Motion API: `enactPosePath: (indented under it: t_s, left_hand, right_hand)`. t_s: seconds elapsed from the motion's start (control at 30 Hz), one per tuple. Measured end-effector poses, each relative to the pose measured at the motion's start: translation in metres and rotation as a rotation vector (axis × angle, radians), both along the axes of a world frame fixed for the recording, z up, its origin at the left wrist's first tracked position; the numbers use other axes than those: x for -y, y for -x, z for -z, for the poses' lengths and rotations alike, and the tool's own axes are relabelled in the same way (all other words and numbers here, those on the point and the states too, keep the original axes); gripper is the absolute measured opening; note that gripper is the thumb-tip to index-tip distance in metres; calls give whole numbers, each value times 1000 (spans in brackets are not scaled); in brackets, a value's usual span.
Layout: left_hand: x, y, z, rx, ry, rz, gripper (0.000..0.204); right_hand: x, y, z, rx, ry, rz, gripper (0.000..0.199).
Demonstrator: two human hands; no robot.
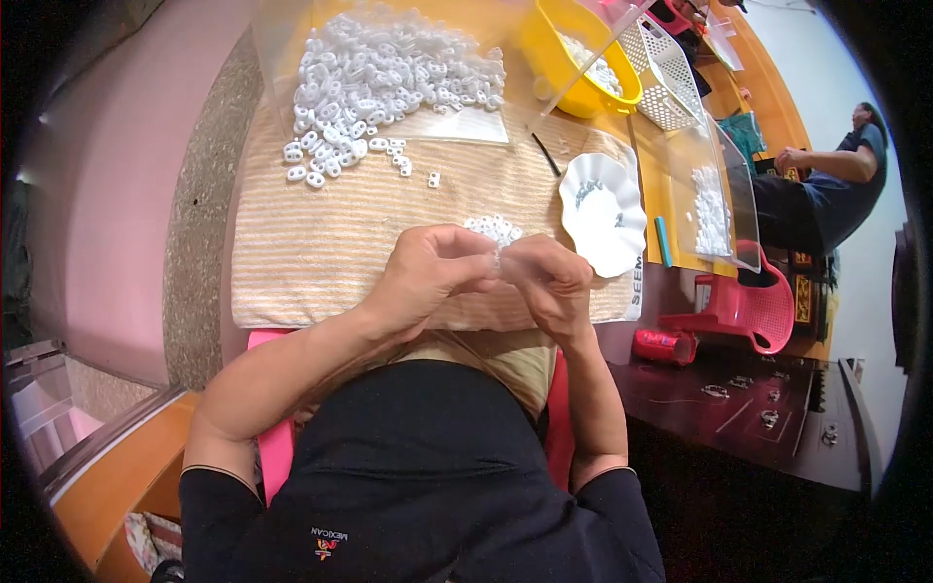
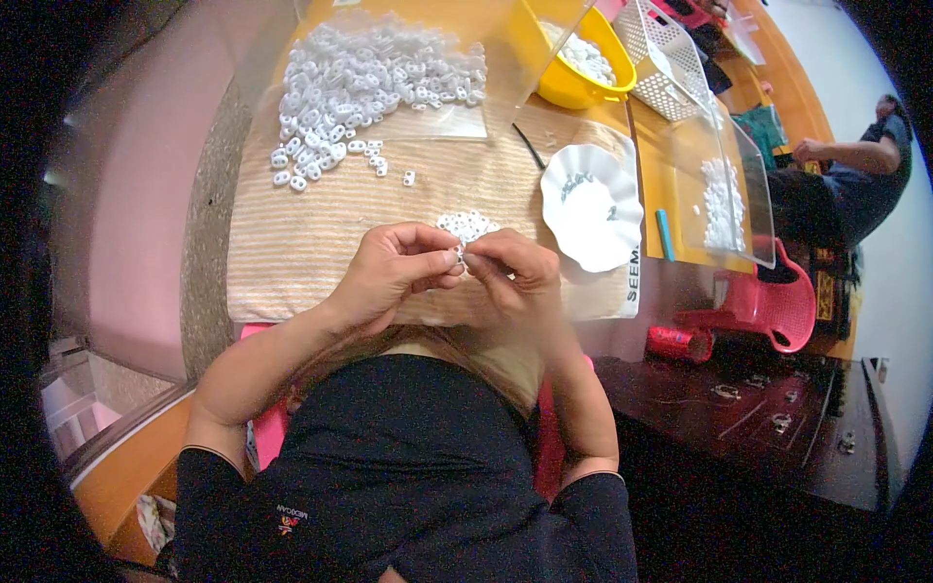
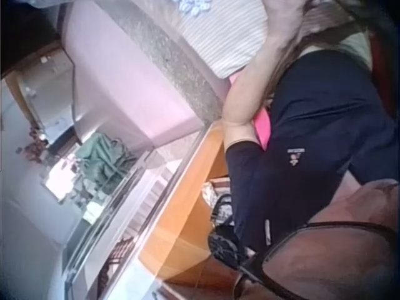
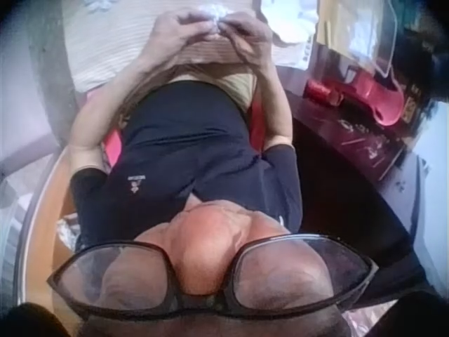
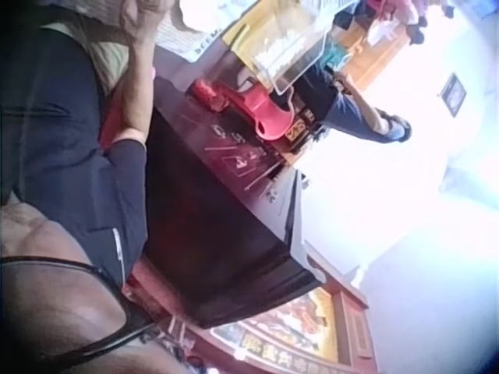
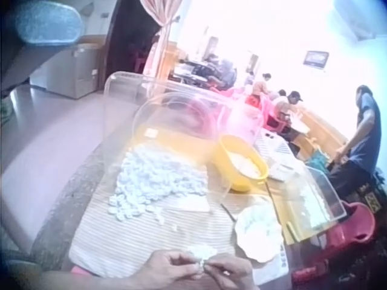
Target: Sorting small white plastic components by hand from a large container into a paper bowl.
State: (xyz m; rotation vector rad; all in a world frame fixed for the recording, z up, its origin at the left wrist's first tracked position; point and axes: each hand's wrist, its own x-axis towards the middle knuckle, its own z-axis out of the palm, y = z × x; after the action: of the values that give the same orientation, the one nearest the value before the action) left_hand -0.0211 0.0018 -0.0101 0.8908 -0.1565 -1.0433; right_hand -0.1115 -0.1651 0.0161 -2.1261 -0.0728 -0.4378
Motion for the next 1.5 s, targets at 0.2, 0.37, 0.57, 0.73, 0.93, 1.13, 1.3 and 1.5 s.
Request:
enactPosePath:
  t_s: [0.2, 0.37, 0.57, 0.73, 0.93, 1.13, 1.3, 1.5]
  left_hand:
    - [-1, -2, 0, -12, 16, 16, 16]
    - [-1, -2, -2, -1, 21, 25, 16]
    - [0, 0, -1, -7, 26, 40, 16]
    - [0, 1, 2, 6, 30, 38, 15]
    - [1, 2, 4, 13, 43, 27, 14]
    - [1, 2, 6, 99, 17, 30, 15]
    - [0, 4, 4, 205, -31, 20, 15]
    - [-1, 7, 4, 352, -37, 2, 15]
  right_hand:
    - [-4, 1, -2, -112, -118, 5, 6]
    - [-2, 4, 6, -174, -251, 5, 7]
    - [-3, 7, 8, -180, -324, 24, 7]
    - [-5, 9, 6, -218, -358, 31, 9]
    - [-4, 10, 13, -222, -377, 56, 7]
    - [-5, 10, 15, -248, -369, 77, 9]
    - [-5, 11, 13, -295, -429, 52, 11]
    - [-10, 11, 5, -360, -541, 84, 17]
